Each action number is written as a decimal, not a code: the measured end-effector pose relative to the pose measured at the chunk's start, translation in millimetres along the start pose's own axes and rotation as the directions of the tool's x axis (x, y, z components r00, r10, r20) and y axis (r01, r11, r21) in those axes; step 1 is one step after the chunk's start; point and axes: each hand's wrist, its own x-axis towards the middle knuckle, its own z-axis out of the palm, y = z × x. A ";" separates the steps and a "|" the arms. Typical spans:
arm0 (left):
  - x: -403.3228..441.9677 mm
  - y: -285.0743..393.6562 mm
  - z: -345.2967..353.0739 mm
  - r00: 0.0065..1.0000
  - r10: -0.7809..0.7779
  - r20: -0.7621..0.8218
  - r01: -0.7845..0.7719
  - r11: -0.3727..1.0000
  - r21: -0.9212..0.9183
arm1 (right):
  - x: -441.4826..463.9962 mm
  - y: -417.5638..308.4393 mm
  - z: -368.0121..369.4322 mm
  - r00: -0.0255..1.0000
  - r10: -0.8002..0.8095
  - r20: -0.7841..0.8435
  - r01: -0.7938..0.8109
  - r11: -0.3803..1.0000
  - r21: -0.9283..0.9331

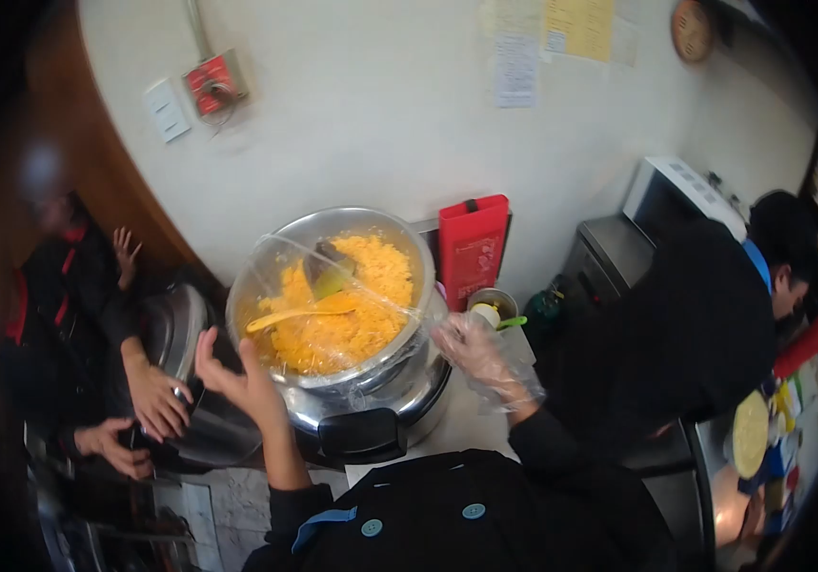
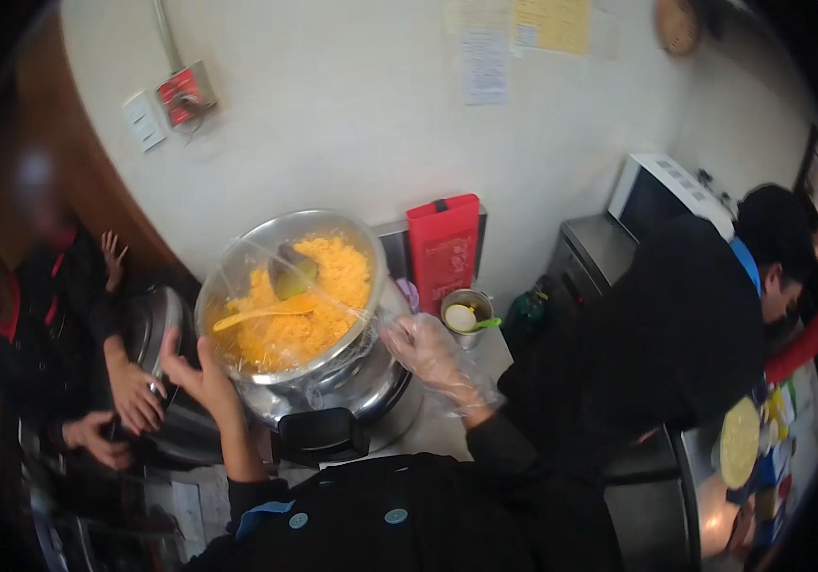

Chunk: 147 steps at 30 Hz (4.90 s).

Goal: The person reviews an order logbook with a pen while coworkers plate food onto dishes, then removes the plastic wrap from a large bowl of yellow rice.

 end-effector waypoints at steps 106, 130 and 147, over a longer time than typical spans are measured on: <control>-248.8 135.6 -16.9 -0.937 0.245 -0.250 0.301 0.197 -0.933 | -662.9 86.9 207.9 0.307 0.672 -0.674 -0.948 0.274 -0.160; -253.3 134.9 -15.0 -0.914 0.248 -0.319 0.373 0.213 -0.903 | -640.1 40.5 176.5 0.098 0.776 -0.623 -0.979 -0.035 -0.199; -249.9 133.3 -18.8 -0.933 0.230 -0.276 0.323 0.202 -0.924 | -627.2 42.3 201.1 -0.111 0.661 -0.742 -0.988 0.006 0.153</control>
